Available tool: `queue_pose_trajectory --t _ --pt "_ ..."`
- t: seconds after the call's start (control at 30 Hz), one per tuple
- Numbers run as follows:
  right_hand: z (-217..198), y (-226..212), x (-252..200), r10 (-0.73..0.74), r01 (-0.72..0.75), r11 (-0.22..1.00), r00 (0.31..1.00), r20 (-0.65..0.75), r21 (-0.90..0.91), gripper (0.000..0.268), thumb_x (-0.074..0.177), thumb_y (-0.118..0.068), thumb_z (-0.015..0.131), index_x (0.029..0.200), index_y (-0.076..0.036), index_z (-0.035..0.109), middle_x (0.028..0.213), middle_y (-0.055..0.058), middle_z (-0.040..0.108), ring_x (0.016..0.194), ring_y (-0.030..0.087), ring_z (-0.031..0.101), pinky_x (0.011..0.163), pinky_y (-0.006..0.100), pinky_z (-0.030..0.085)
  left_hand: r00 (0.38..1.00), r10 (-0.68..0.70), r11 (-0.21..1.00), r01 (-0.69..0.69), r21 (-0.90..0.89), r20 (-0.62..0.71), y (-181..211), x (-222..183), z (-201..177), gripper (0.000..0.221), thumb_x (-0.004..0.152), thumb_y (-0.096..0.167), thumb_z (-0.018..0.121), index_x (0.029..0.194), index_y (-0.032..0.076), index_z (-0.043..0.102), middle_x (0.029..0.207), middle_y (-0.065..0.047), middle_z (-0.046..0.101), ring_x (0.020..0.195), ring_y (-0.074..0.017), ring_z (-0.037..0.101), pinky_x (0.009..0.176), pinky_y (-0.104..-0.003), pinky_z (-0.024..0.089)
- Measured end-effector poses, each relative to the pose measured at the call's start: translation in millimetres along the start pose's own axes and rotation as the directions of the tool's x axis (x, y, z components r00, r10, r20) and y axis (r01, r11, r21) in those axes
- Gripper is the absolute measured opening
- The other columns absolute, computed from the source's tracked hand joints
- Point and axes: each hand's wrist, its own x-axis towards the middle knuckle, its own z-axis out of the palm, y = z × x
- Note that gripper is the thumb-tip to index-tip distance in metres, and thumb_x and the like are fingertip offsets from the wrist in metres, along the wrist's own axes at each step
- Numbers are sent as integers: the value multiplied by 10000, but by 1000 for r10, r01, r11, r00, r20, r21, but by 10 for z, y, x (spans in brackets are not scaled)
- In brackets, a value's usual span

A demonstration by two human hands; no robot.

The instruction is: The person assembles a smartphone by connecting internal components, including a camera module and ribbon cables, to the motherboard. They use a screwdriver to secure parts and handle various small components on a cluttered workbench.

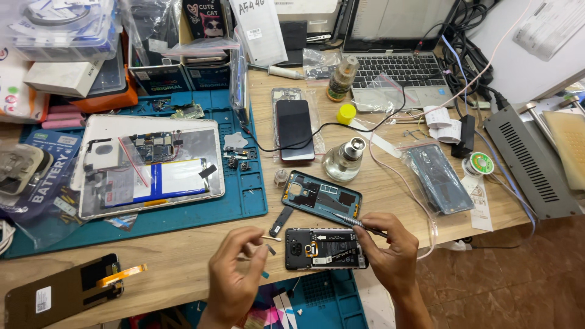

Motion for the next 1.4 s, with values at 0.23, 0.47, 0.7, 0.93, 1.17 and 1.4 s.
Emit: queue_pose_trajectory --t 0.23,0.47,0.7,0.93,1.17,1.4 --pt "-3 -168 -4 25 -23 987 1000 -10 161 154 732 -31 678 856 9 596 819 131 652 790 212 651 711 254 562 837 -425 738 541 -404 345 136 355 377 220 844 133 540 1001 19 642 965 -64 668 691 -120 596 518 -196 462" --pt "-5 -256 -6 -4 4 984 1000 3 179 160 729 -52 675 847 -6 577 829 142 657 794 227 662 714 287 571 767 -382 429 641 -637 515 53 351 498 211 890 127 537 940 -59 624 667 -130 585 506 -81 412 441 -155 326" --pt "28 -295 -24 1 -6 979 1000 29 202 141 739 -28 664 839 -6 568 819 147 649 785 230 655 723 283 556 818 -357 585 572 -574 452 85 346 454 139 861 115 587 818 -9 631 687 -83 615 505 -68 423 460 -165 380" --pt "21 -252 -120 34 -45 966 998 46 255 158 734 -50 672 853 -9 576 829 147 654 786 220 663 690 271 578 815 -403 565 579 -588 416 34 286 383 116 756 49 676 864 6 674 826 -108 671 762 -174 623 636 -284 561" --pt "13 -316 -129 43 -55 955 998 48 291 127 734 -49 669 816 -15 579 802 146 651 766 223 663 704 279 554 813 -405 607 581 -542 418 104 241 311 122 701 26 713 815 -16 701 800 -155 705 738 -213 675 636 -288 588" --pt "9 -172 -215 150 -168 948 985 87 272 109 735 -116 679 797 -32 647 725 77 671 636 136 635 504 177 479 892 -226 832 386 -398 392 168 171 186 112 716 98 715 797 21 727 766 -108 726 689 -155 681 588 -220 581"
